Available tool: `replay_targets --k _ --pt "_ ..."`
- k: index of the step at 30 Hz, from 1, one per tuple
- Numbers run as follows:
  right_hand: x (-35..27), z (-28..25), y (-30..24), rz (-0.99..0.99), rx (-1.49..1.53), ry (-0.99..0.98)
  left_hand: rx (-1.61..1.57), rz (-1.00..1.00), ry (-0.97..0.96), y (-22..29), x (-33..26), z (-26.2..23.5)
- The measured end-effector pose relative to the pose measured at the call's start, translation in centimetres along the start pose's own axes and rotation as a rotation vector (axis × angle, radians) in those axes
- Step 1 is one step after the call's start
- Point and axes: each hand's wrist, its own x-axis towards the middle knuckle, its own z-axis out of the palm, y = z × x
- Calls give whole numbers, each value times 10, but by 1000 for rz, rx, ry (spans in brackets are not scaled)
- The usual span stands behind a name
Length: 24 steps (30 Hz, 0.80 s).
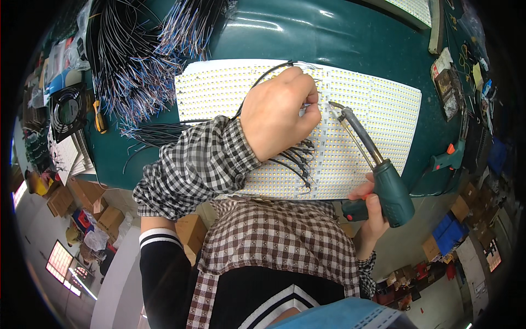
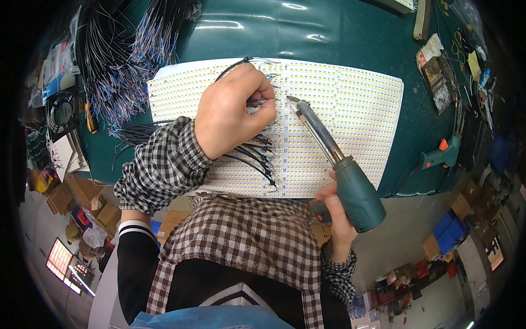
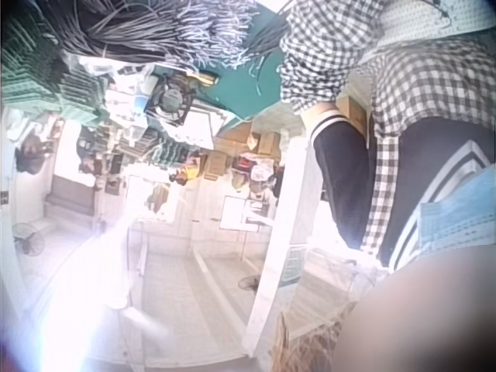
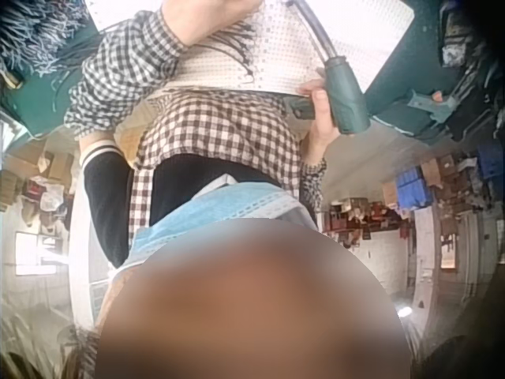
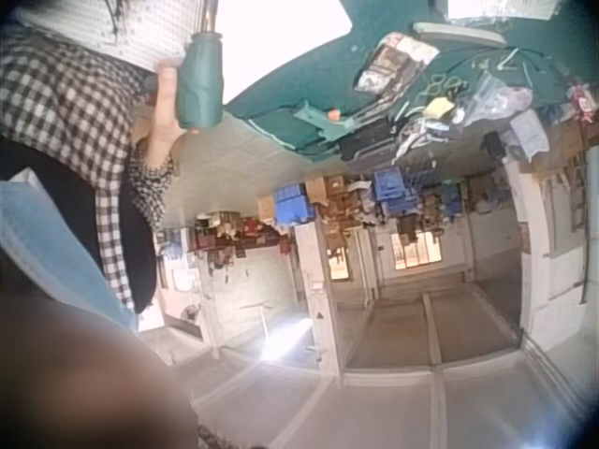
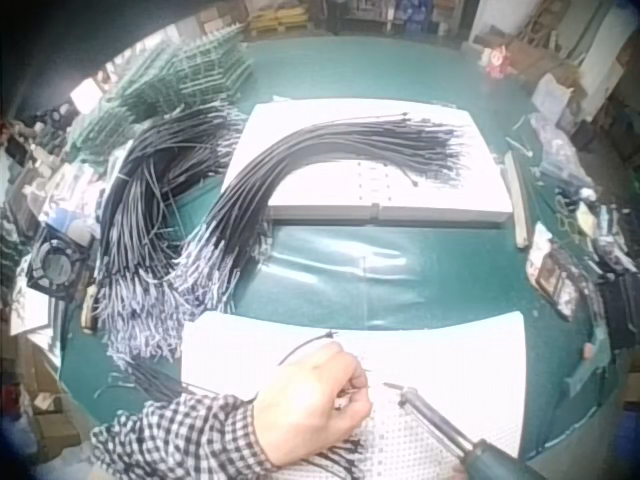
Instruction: Connecting wire bundles to an LED array panel using a soldering or wire-bonding tool.
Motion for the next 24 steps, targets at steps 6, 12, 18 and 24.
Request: replay_targets --k 6,12,18,24 --pt "-1 0 0 -18 18 32 62 127 23 3 -4 -8" --pt "1 -11 13 -84 68 68 167 223 -145 14 -21 -33" --pt "2 -11 14 -153 119 71 427 406 -240 16 -10 -23" --pt "-4 -16 19 -128 255 133 262 259 -149 6 -12 -11"
